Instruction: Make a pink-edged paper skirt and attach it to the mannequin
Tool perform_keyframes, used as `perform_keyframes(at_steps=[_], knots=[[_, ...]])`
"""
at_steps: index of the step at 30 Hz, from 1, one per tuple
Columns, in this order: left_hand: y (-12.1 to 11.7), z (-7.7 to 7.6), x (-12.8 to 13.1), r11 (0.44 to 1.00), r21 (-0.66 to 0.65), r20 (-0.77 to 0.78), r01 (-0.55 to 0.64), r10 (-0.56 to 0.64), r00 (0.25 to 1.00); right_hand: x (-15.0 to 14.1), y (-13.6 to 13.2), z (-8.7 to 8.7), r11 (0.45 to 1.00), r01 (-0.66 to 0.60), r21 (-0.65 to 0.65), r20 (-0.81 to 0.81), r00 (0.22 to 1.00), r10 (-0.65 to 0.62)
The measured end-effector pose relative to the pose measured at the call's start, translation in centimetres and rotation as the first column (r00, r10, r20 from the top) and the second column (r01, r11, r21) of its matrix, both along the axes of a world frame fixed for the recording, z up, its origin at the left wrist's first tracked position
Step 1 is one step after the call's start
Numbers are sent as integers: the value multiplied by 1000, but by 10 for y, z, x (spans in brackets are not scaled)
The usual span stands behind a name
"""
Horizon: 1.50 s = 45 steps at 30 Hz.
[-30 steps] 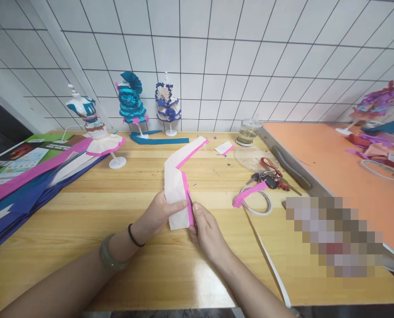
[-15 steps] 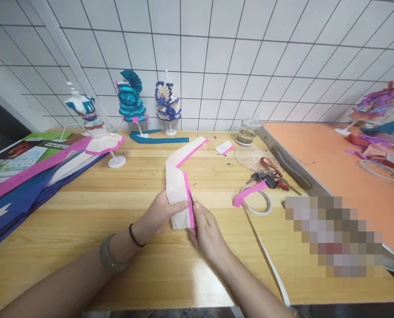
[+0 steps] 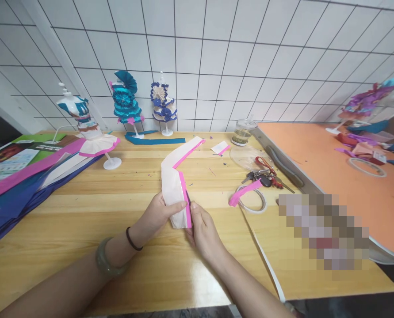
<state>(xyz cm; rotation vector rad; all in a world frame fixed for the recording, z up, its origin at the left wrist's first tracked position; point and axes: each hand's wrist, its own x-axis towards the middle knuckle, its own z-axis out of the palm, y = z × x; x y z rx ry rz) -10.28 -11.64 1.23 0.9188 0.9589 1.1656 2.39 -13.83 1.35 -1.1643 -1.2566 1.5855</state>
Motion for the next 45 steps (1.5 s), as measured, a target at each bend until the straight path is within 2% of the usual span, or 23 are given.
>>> perform_keyframes(at_steps=[15, 23, 27, 30, 36, 41, 43, 45], knots=[[1, 0, 1, 1000, -5, 9, -12, 12, 1000, -2, 2, 1, 999, 26, -30, -61, 998, -28], [0, -2, 1, 1000, -26, 32, -1, 2, 999, -1, 2, 0, 1000, 21, -13, -34, 999, -21], [1, -2, 0, 999, -27, 81, 28, -26, 996, 0, 2, 0, 1000, 21, -1, -7, 1000, -21], [1, 3, -1, 997, -54, 136, 53, -45, 990, 0, 2, -2, 1000, 14, -3, 1, 1000, -14], [1, 11, -6, 987, -82, 193, 137, -119, 974, 4, 3, -9, 995, 48, 82, 99, 994, -56], [2, 10, -8, 985, -14, 183, 171, -166, 969, 6, 5, 0, 976, 35, 214, 85, 995, -55], [2, 9, -9, 980, 10, 159, 197, -196, 968, 6, 6, 3, 988, 50, 146, 50, 997, -58], [3, 9, -9, 979, 10, 144, 202, -201, 969, 7, 6, 4, 999, 43, -1, 11, 999, -43]])
